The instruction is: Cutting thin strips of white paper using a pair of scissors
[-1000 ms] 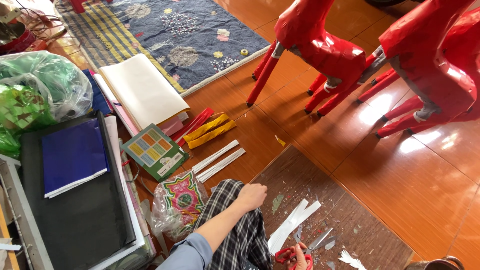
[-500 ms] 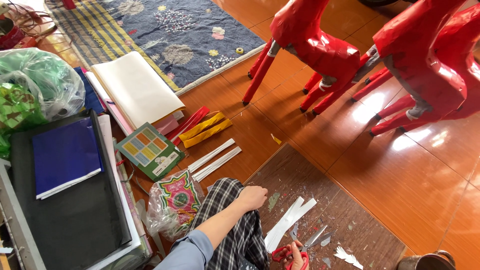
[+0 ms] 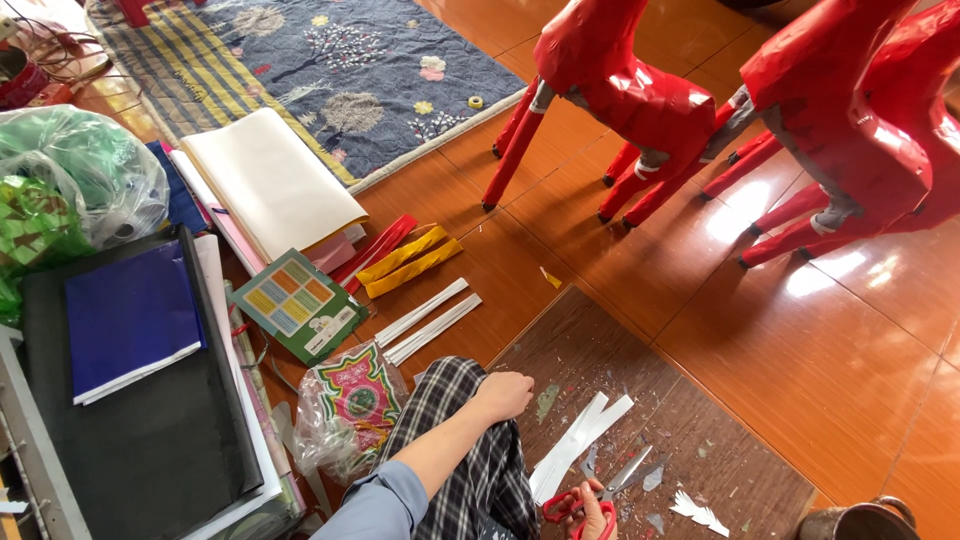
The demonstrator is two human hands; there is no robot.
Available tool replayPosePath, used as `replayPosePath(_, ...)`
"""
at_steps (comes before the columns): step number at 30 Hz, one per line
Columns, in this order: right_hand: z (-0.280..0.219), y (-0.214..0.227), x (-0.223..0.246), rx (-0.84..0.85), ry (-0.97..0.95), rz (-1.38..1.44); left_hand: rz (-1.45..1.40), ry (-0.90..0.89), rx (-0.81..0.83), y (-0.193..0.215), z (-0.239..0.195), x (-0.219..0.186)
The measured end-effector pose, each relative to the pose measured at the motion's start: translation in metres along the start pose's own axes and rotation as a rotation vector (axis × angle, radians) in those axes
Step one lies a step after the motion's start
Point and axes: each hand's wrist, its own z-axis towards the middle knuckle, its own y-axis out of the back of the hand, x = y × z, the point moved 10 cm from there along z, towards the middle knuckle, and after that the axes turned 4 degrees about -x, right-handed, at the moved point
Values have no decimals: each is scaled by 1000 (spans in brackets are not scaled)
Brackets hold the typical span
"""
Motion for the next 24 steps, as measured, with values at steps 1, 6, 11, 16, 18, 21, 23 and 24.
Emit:
replayPosePath(1,4,1,-3,-1,-1,0,0,0,1,0,0,0)
replayPosePath(6,16,0,-10,53,16,72,-3,6,1,1,0,0)
replayPosePath(11,13,0,-9,44,-2,60,-20,26,15,8,-5,-3)
replayPosePath(16,10,0,-6,34,16,50,-5,24,27,5,-4,-3)
replayPosePath(18,16,-1,-9,63,-10,73,-4,31,28,5,-4,-2)
replayPosePath(21,15,1,-8,39,2,26,8,21,20,6,-4,-3)
replayPosePath(23,17,1,-10,47,-11,36,3,27,27,7,-5,-3)
replayPosePath(24,18,0,-11,55,-26,47,-1,34,33,7,-5,-3)
